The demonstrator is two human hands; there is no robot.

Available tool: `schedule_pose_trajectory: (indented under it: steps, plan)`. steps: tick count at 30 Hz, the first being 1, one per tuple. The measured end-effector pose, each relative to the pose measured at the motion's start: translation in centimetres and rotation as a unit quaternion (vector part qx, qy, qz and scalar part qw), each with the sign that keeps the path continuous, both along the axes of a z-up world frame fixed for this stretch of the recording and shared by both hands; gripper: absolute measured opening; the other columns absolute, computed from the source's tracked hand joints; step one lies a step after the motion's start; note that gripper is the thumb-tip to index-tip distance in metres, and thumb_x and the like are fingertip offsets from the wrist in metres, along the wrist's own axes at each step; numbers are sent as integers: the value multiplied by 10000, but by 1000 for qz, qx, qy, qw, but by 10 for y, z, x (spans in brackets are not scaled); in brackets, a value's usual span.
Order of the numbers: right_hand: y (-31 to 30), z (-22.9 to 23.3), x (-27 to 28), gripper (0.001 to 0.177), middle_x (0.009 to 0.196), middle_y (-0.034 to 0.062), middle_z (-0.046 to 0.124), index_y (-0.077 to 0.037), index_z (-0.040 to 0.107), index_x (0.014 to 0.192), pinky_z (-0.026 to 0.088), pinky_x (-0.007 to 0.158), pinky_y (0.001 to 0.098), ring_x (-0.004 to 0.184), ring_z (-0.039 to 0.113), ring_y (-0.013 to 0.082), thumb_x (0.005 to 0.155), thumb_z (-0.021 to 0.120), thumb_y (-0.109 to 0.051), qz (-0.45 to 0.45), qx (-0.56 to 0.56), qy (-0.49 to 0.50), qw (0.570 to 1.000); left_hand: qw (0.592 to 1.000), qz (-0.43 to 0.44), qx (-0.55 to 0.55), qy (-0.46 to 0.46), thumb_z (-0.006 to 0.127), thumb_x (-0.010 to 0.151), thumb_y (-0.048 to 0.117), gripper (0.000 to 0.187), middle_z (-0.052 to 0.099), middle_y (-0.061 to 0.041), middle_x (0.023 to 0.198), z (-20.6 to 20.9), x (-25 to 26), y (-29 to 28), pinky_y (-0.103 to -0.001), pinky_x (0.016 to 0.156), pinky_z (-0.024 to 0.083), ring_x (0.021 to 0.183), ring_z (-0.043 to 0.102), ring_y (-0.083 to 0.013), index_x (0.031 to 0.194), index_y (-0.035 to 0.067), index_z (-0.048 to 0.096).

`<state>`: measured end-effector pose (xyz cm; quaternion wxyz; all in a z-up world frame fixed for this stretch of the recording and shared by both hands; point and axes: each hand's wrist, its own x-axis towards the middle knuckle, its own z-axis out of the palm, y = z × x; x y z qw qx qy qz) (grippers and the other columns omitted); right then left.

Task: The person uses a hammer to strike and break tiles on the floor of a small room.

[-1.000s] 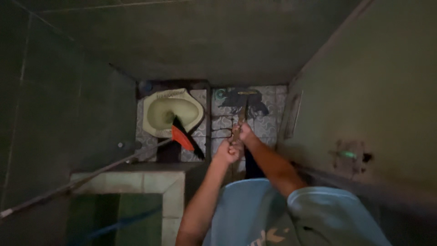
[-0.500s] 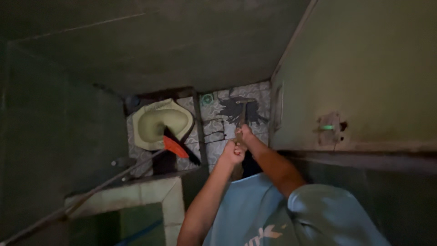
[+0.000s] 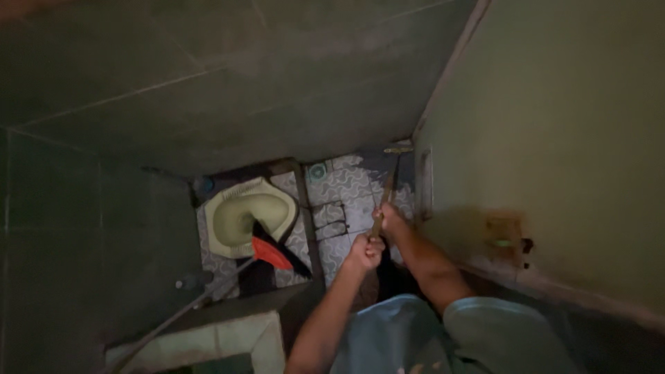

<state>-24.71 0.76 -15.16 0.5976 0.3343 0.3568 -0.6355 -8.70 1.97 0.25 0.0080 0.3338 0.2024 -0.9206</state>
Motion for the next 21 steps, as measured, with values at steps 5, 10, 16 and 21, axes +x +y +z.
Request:
schedule_pose_trajectory:
  steps: [5, 10, 16, 21]
  plan:
    - [-16, 14, 41, 283, 588, 41, 407, -84, 405, 823, 341, 388, 288, 430, 354, 147, 1051, 354, -243, 80, 2, 14, 997, 997, 81, 1, -16, 415, 1025, 174, 191, 455, -3, 660, 12, 49, 4, -187, 322, 286, 457, 392, -78, 903, 104, 543]
    - [-42, 22, 103, 308, 566, 35, 375, -116, 404, 758, 329, 397, 333, 429, 364, 176, 1035, 371, -246, 185, -23, 55, 981, 983, 161, 91, -17, 458, 967, 250, 249, 395, -5, 608, 28, 97, -8, -204, 352, 324, 450, 365, -98, 784, 82, 445]
    - [-76, 27, 155, 320, 571, 47, 385, -152, 471, 710, 313, 399, 366, 430, 386, 195, 1009, 436, -261, 200, -14, 84, 976, 978, 206, 24, -31, 435, 980, 211, 249, 431, -23, 633, 41, 114, -18, -204, 331, 306, 451, 382, -82, 778, 69, 459]
    - [-80, 48, 152, 375, 534, 38, 364, -152, 390, 659, 318, 382, 379, 409, 361, 212, 985, 461, -326, 224, 24, 78, 971, 973, 226, 43, 17, 437, 964, 194, 230, 415, -12, 612, 33, 120, -21, -206, 349, 315, 447, 381, -89, 763, 82, 439]
